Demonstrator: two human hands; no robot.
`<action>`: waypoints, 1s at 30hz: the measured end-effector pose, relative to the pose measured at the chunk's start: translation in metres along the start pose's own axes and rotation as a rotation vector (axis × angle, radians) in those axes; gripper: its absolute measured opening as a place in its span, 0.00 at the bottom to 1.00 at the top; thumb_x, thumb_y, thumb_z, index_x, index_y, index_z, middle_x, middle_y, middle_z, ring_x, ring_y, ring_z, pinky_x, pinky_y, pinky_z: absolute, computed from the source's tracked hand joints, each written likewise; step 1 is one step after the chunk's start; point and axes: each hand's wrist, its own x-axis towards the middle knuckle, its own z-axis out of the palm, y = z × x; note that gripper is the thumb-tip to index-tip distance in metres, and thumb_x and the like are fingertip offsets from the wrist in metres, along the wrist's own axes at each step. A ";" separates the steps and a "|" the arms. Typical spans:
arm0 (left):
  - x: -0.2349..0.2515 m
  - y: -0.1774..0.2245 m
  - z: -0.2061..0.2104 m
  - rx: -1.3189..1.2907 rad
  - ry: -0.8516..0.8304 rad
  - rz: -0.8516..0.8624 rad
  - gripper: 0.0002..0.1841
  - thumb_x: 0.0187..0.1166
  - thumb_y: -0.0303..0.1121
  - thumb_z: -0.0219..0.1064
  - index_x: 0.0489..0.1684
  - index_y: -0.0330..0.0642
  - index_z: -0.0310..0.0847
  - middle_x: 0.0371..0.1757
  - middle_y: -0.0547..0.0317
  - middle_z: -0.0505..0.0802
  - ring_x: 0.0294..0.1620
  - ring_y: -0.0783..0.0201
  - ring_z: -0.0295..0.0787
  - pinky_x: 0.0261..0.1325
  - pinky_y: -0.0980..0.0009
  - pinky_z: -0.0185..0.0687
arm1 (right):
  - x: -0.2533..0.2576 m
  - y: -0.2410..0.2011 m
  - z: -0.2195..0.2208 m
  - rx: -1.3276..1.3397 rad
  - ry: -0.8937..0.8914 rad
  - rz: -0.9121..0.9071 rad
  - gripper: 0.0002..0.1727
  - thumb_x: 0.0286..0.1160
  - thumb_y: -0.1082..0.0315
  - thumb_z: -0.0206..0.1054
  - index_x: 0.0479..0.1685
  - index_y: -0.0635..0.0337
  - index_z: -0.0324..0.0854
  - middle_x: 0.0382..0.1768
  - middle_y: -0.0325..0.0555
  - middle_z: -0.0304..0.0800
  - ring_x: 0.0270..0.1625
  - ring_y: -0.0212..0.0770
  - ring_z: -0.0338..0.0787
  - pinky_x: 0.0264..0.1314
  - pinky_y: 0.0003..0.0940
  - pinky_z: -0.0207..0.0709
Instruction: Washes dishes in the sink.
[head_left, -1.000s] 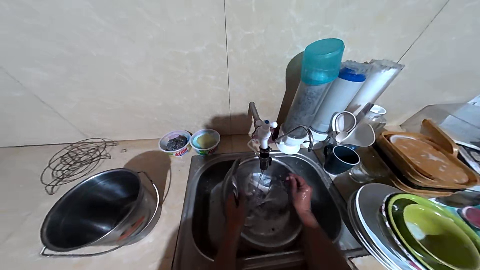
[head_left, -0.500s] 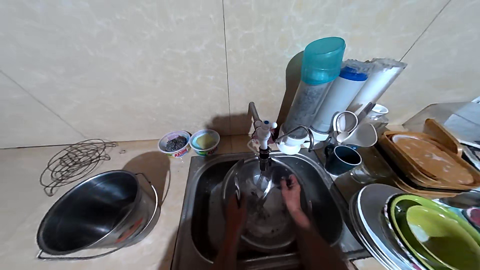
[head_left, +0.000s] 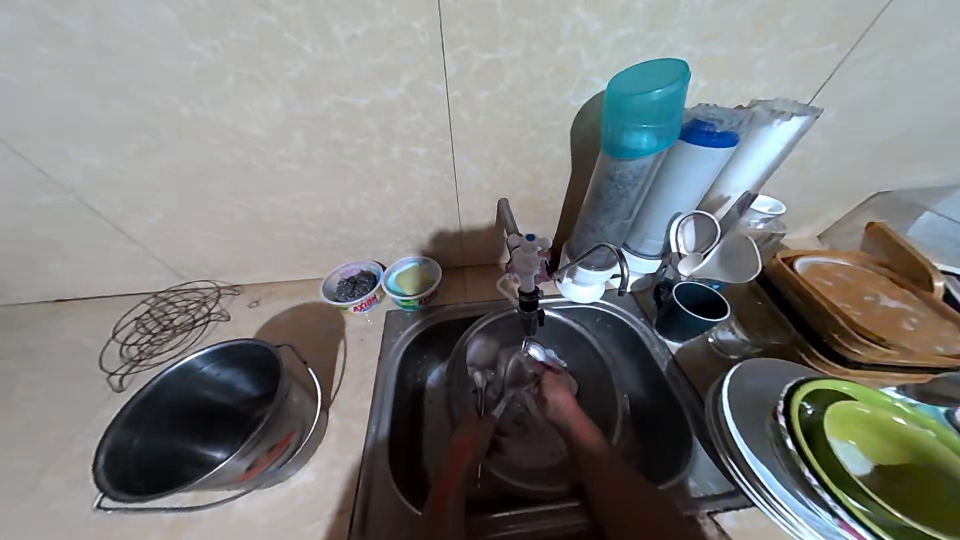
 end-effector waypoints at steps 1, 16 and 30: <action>-0.001 -0.001 0.000 0.008 -0.007 -0.003 0.14 0.93 0.30 0.51 0.68 0.30 0.69 0.36 0.54 0.93 0.24 0.70 0.87 0.29 0.75 0.82 | 0.006 0.001 -0.001 0.032 0.009 -0.075 0.13 0.85 0.74 0.62 0.63 0.71 0.78 0.48 0.49 0.86 0.44 0.35 0.84 0.49 0.32 0.81; 0.002 -0.011 -0.009 0.062 -0.144 0.019 0.08 0.91 0.28 0.52 0.46 0.34 0.75 0.20 0.64 0.83 0.13 0.75 0.72 0.19 0.80 0.70 | 0.004 0.009 0.004 0.111 -0.188 -0.064 0.17 0.93 0.68 0.49 0.68 0.69 0.75 0.49 0.49 0.90 0.48 0.37 0.90 0.53 0.37 0.86; 0.015 -0.006 0.018 -0.208 -0.006 0.216 0.15 0.93 0.32 0.54 0.70 0.33 0.70 0.35 0.59 0.83 0.26 0.71 0.79 0.32 0.75 0.79 | -0.001 -0.013 -0.006 -0.239 -0.284 -0.026 0.43 0.93 0.42 0.19 0.84 0.65 0.62 0.63 0.57 0.86 0.60 0.45 0.88 0.61 0.43 0.80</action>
